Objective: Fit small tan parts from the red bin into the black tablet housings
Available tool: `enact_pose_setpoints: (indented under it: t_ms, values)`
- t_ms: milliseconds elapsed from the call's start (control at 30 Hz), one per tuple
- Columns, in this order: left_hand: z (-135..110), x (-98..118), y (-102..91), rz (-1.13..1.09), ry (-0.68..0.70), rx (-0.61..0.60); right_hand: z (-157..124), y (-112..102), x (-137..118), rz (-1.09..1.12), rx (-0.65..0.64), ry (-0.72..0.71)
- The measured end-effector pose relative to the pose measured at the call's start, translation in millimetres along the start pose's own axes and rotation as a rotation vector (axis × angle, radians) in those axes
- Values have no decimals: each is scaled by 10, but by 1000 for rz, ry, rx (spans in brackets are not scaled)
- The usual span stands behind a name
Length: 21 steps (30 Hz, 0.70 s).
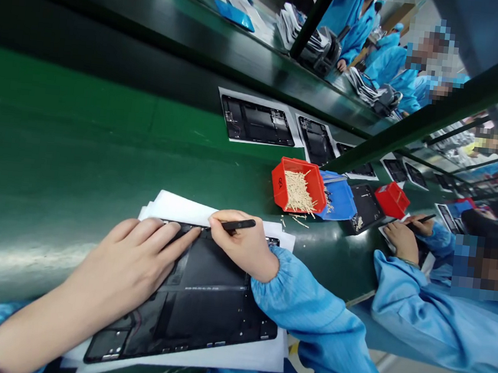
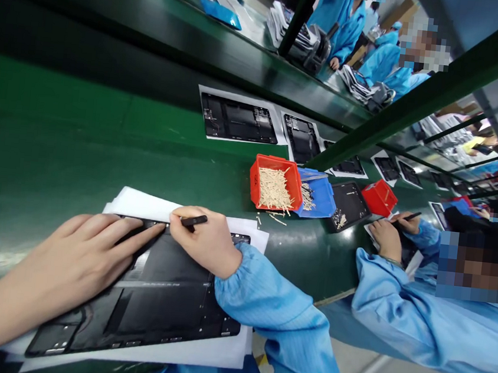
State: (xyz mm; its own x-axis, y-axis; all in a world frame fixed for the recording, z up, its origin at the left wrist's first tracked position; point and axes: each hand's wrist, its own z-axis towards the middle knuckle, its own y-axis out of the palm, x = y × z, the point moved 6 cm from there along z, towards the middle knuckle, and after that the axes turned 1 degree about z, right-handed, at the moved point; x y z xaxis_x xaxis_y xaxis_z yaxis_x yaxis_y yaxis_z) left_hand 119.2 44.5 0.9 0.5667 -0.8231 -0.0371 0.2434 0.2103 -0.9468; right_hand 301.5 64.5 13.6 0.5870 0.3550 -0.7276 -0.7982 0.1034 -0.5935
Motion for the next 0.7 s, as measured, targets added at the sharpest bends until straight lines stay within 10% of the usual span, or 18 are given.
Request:
enact_pose_setpoints:
  t_ms: [700]
  values:
    - [-7, 31, -38, 70, -6, 48, -124, -28, -53, -120, 83, -15]
